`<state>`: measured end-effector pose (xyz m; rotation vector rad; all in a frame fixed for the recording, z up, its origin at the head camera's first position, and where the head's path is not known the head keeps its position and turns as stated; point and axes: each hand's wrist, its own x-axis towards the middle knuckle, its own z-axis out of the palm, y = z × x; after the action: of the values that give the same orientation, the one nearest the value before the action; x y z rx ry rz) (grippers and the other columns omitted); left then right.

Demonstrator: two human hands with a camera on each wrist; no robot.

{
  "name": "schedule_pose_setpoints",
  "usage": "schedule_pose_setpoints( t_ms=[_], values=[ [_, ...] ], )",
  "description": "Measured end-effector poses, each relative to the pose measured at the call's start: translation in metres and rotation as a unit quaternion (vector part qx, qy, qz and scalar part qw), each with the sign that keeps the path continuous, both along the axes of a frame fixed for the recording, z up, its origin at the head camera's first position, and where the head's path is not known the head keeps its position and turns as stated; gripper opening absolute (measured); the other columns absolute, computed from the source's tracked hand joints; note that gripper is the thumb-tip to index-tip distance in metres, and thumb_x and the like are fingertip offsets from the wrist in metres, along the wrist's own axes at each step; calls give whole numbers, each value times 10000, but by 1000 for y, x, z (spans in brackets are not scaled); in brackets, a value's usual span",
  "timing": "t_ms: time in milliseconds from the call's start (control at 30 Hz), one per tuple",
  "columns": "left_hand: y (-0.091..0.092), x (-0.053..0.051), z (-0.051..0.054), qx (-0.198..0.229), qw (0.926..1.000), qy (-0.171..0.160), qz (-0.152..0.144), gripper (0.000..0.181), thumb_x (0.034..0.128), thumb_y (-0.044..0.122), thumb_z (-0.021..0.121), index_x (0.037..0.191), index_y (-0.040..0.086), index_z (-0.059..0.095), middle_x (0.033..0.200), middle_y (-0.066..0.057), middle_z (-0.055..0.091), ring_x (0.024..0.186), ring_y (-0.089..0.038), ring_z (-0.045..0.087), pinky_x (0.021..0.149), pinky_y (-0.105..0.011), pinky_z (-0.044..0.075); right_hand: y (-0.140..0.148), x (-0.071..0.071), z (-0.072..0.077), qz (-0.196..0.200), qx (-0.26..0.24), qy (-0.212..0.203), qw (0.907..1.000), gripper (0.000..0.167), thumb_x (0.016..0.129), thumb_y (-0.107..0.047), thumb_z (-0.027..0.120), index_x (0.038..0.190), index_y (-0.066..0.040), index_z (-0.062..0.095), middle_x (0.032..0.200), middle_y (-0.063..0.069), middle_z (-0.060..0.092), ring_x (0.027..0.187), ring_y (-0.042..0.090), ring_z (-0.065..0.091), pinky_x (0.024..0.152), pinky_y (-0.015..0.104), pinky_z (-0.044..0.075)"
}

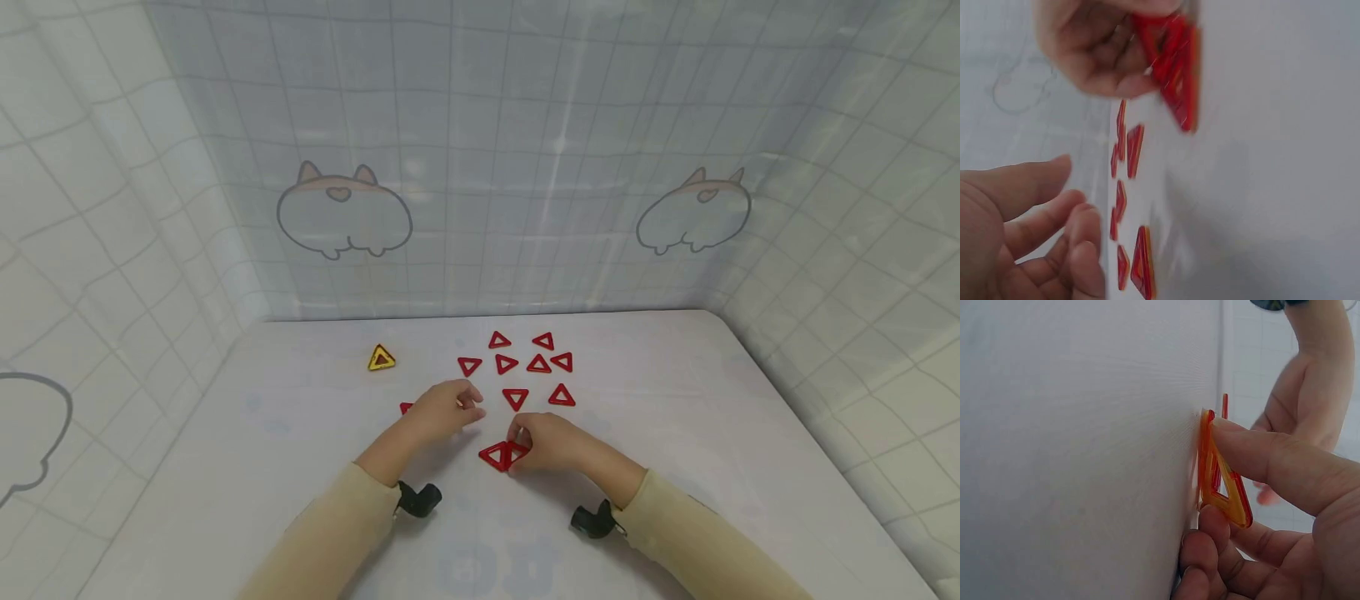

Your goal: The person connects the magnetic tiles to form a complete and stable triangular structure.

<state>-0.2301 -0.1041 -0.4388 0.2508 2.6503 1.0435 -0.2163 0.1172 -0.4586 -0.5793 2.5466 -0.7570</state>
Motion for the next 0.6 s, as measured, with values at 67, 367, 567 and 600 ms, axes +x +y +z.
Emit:
schedule_pose_setpoints(
  t_ms=[67, 367, 567, 600],
  values=[
    [-2, -11, 0, 112, 9997, 15, 226, 285, 928, 272, 732, 1163, 130, 655, 961, -6, 621, 823, -178, 596, 708, -307, 549, 0, 1, 0, -17, -15, -22, 10000, 356, 764, -301, 879, 1015, -199, 648, 857, -61, 605, 802, 157, 568, 694, 322, 512],
    [-3, -55, -17, 531, 9903, 60, 1286, 316, 902, 261, 764, 1167, 129, 653, 1136, -53, 639, 987, -225, 594, 834, -359, 556, 0, 3, 2, -88, -36, -64, 9999, 357, 758, -293, 881, 1007, -206, 641, 881, -56, 602, 820, 161, 566, 694, 325, 515],
    [-2, -70, -28, 721, 9818, 6, 1755, 438, 888, 239, 776, 1286, 137, 623, 1329, -116, 589, 1220, -302, 543, 982, -453, 501, 0, 1, 3, -72, -32, -68, 9999, 363, 751, -296, 884, 1003, -211, 637, 881, -54, 597, 819, 162, 564, 686, 329, 511],
    [-3, -71, -29, 734, 9811, -16, 1790, 476, 883, 234, 779, 1317, 137, 609, 1366, -123, 573, 1265, -312, 520, 1012, -472, 477, -1, 0, 3, -58, -32, -64, 10000, 363, 751, -295, 883, 1002, -210, 636, 877, -53, 597, 815, 163, 564, 682, 329, 510]
  ],
)
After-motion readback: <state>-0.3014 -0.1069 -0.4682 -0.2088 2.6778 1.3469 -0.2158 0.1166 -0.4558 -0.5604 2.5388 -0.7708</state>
